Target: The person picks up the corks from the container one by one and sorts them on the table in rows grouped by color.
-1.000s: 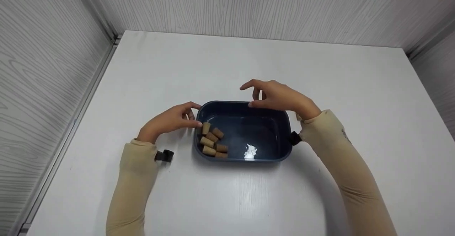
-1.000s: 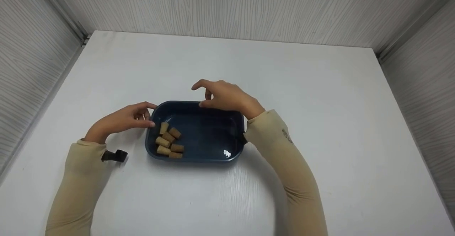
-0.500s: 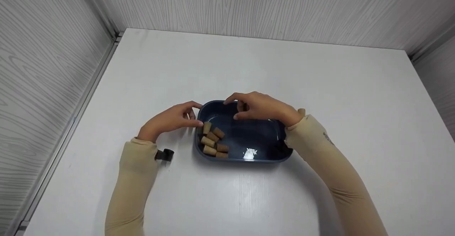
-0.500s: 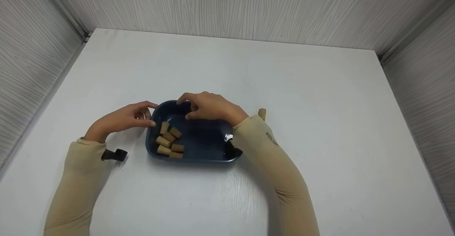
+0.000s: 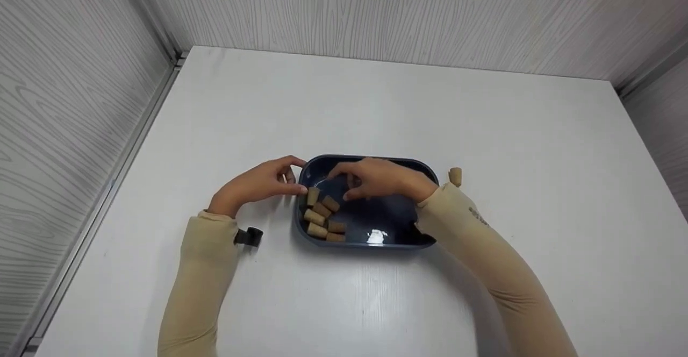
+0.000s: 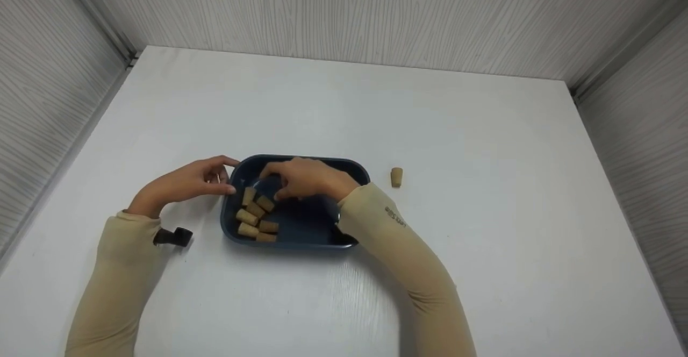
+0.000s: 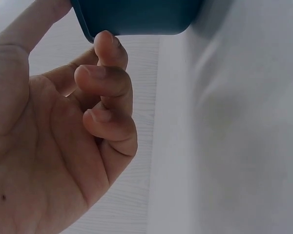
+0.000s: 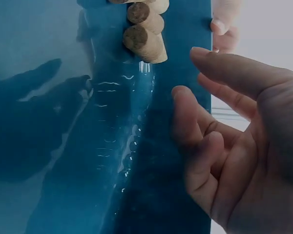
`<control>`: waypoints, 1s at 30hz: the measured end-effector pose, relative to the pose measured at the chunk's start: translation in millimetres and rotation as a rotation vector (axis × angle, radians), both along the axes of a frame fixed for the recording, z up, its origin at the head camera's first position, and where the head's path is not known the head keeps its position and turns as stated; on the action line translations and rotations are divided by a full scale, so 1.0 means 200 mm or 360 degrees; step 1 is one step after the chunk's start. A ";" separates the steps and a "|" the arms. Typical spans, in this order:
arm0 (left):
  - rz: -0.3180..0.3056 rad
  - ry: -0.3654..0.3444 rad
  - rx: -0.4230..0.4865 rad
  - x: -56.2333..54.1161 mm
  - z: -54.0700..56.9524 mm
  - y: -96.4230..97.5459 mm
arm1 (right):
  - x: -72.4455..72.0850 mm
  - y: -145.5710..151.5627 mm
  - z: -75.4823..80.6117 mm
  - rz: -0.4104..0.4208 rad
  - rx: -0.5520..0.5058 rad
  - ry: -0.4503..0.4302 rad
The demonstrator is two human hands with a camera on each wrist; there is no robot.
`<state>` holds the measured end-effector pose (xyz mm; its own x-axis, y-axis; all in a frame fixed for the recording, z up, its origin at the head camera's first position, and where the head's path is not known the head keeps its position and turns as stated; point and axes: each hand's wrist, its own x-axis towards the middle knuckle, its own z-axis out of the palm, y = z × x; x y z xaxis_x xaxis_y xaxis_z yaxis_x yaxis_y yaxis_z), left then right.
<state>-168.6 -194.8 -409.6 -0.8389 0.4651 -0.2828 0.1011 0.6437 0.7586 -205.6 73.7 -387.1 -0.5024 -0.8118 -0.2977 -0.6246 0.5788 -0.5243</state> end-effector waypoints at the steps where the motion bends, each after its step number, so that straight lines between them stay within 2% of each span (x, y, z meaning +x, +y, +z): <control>1: -0.0002 -0.0004 -0.0001 0.00 0.00 0.00 | 0.00 0.00 -0.01 -0.0008 0.0010 0.0000; 14: 0.0014 0.0002 -0.0021 0.00 0.01 0.00 | 0.02 -0.04 -0.05 0.0079 0.0175 0.0090; 30: -0.0002 -0.0026 0.0036 -0.01 -0.02 -0.01 | 0.03 -0.07 -0.09 0.0126 0.0215 0.0129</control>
<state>-169.9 -196.4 -413.7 -0.8337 0.4724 -0.2859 0.0893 0.6264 0.7744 -199.3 59.1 -405.7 -0.4652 -0.8052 -0.3677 -0.7082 0.5877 -0.3912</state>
